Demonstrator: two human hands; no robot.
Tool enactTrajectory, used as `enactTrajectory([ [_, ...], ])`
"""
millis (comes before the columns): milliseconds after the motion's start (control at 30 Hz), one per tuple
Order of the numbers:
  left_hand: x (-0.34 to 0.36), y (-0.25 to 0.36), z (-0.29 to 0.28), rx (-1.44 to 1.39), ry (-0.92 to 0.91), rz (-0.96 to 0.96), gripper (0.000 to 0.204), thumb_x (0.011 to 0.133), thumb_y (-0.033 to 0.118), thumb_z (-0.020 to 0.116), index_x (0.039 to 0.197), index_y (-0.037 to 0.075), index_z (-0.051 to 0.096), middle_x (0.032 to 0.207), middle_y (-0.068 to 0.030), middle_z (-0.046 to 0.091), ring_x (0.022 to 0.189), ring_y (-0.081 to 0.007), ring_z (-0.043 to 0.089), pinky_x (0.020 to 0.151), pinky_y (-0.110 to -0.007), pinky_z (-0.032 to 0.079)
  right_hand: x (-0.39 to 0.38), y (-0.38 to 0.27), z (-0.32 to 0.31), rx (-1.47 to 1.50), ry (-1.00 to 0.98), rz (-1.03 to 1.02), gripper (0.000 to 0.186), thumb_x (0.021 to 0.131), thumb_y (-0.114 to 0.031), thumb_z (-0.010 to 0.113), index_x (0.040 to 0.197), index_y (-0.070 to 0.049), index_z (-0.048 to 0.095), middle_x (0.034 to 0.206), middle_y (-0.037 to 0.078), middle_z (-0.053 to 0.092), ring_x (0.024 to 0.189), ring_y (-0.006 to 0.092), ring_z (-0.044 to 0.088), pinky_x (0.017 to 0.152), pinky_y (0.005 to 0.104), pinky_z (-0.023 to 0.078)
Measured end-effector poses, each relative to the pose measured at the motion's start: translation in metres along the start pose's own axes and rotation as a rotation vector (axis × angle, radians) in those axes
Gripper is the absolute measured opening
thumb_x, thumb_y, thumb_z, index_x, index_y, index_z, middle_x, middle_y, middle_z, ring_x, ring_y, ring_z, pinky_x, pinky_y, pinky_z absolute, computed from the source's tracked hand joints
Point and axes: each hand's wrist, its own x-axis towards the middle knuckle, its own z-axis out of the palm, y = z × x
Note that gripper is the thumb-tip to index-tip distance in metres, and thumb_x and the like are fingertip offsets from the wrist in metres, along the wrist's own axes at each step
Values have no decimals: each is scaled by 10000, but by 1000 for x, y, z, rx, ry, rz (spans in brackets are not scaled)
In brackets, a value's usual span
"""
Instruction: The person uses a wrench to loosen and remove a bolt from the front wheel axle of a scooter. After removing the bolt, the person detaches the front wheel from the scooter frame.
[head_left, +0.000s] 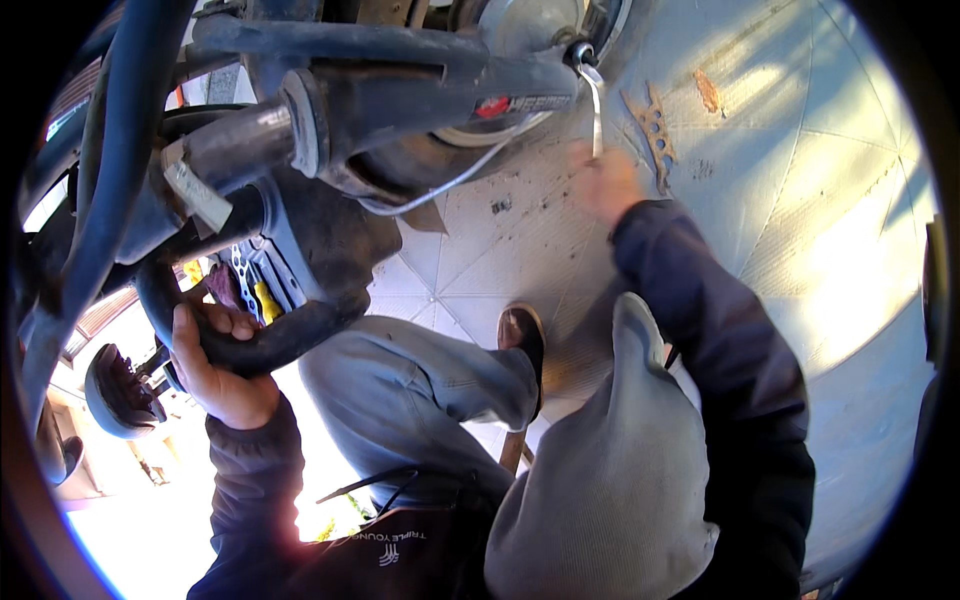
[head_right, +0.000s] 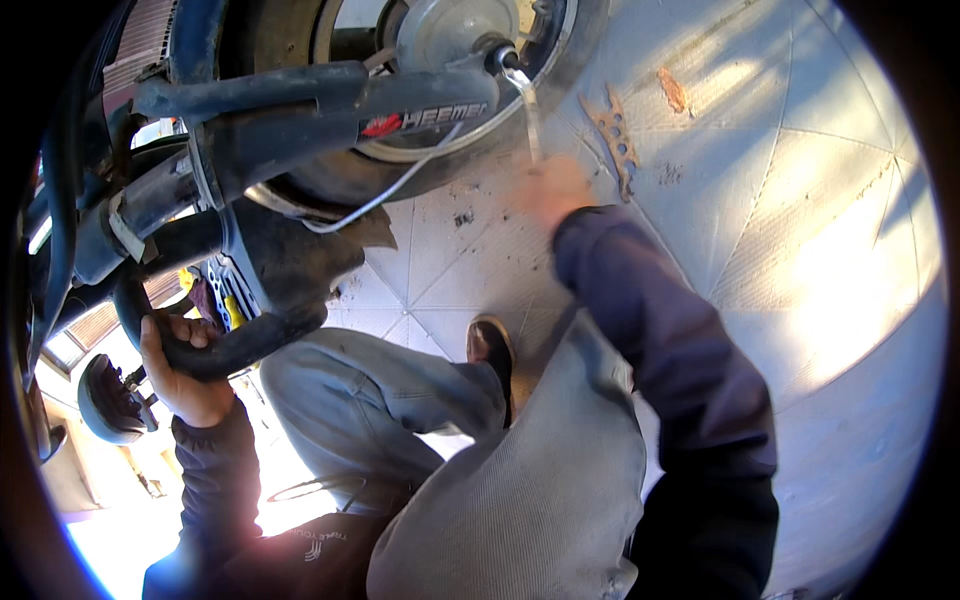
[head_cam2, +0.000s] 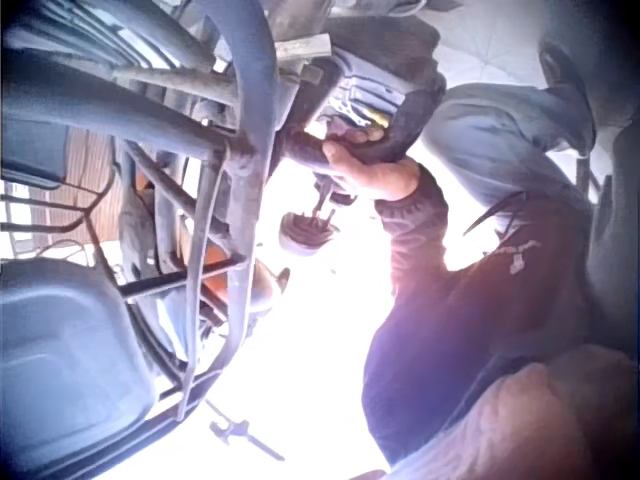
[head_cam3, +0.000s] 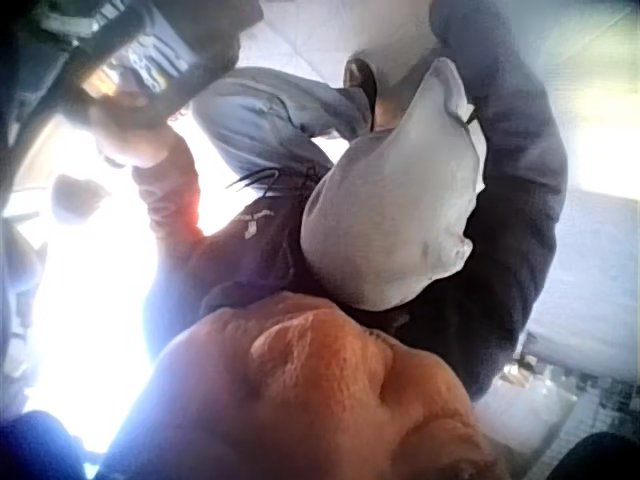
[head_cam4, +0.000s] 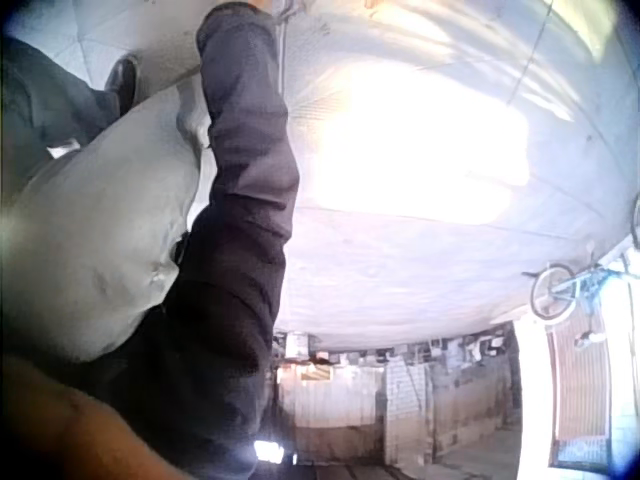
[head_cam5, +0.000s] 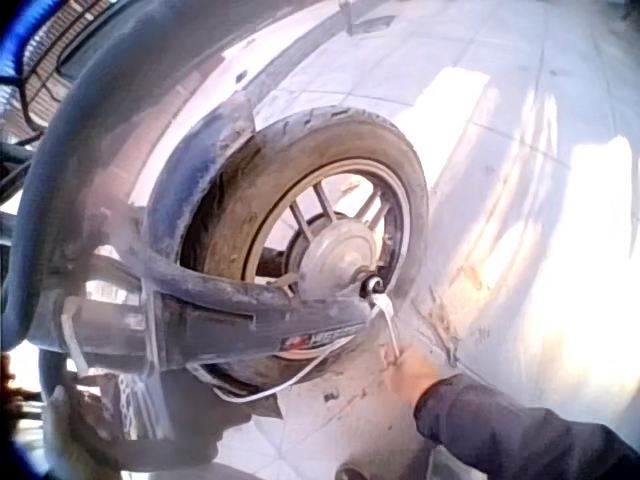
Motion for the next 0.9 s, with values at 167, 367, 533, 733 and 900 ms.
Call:
enactTrajectory([
  [167, 1, 0, -1, 19, -17, -15, 215, 908, 295, 552, 833, 109, 473, 662, -7, 450, 601, -119, 458, 616, -275, 405, 104, 7, -138, -799, 573, -626, 271, 962, -352, 405, 947, -128, 557, 779, 183, 635, 704, 400, 606, 608, 511, 462],
  [367, -2, 3, 6, 15, 10, 3, 212, 911, 298, 545, 849, 105, 482, 660, -6, 463, 593, -118, 465, 607, -273, 411, 57, 34, -69, -399, 225, -199, 327, 959, -346, 405, 971, -84, 600, 791, 220, 629, 752, 394, 610, 642, 467, 470],
  [533, -2, -1, 4, 40, 29, 8, 217, 911, 300, 545, 843, 103, 483, 660, -6, 461, 596, -118, 465, 609, -272, 410, -38, -70, 19, 814, -511, 484, 387, 893, -360, 548, 887, 17, 634, 674, 124, 592, 591, 201, 574, 551, 365, 453],
  [733, -3, 1, 2, 21, -9, -5, 227, 913, 298, 543, 820, 104, 475, 657, -7, 449, 605, -118, 447, 622, -270, 393, 54, 26, -99, -577, 304, -268, 222, 905, -265, 472, 923, -90, 609, 820, 193, 643, 779, 372, 626, 659, 480, 476],
  [900, -2, 1, 4, 2, -3, -5, 223, 917, 289, 543, 815, 102, 478, 665, -7, 452, 607, -116, 443, 621, -270, 388, 102, -48, -165, -1012, 525, -602, 132, 862, -218, 505, 849, -105, 574, 679, 120, 604, 635, 310, 615, 555, 450, 457],
])
